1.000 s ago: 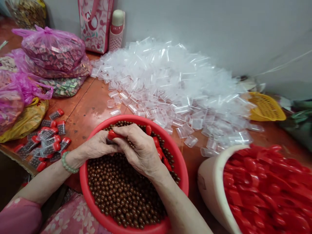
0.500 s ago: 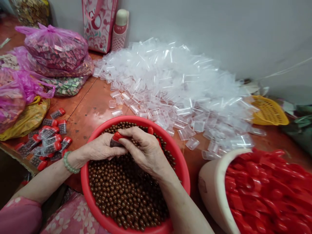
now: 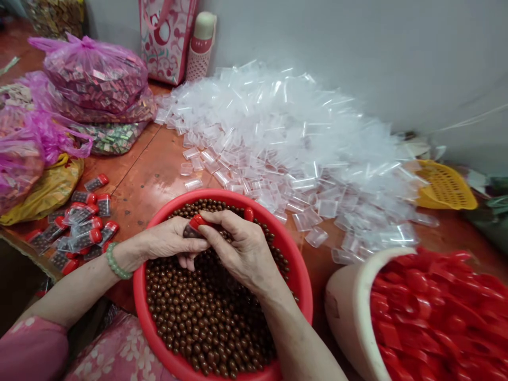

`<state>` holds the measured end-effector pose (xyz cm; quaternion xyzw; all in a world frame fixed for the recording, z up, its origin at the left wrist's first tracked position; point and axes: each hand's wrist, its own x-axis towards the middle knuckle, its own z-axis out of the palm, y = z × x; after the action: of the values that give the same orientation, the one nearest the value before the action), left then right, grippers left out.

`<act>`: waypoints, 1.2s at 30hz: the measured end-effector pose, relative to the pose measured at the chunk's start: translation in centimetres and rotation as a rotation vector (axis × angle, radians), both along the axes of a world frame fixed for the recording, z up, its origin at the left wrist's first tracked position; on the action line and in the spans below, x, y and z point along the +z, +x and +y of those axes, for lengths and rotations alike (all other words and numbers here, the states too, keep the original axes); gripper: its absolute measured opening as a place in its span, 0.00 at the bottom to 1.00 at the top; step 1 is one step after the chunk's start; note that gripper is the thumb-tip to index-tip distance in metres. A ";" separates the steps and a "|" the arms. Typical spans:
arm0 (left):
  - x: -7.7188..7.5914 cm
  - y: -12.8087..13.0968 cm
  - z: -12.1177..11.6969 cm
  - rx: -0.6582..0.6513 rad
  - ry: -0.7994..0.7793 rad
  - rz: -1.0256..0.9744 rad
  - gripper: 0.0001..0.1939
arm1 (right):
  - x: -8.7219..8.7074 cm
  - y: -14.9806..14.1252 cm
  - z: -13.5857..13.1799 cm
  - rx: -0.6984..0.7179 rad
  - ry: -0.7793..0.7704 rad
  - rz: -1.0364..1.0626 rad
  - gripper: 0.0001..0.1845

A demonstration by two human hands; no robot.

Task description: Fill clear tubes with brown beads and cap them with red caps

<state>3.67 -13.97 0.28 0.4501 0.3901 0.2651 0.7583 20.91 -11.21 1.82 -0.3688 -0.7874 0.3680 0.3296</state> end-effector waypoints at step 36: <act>-0.8 0.5 -0.3 0.196 -0.201 -0.352 0.24 | -0.7 -2.3 -0.6 0.030 0.979 -0.376 0.30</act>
<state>4.14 -14.22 -0.51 0.2789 0.3178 0.3717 0.8265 18.62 -11.85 1.15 -0.2201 -0.9179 -0.1108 0.3110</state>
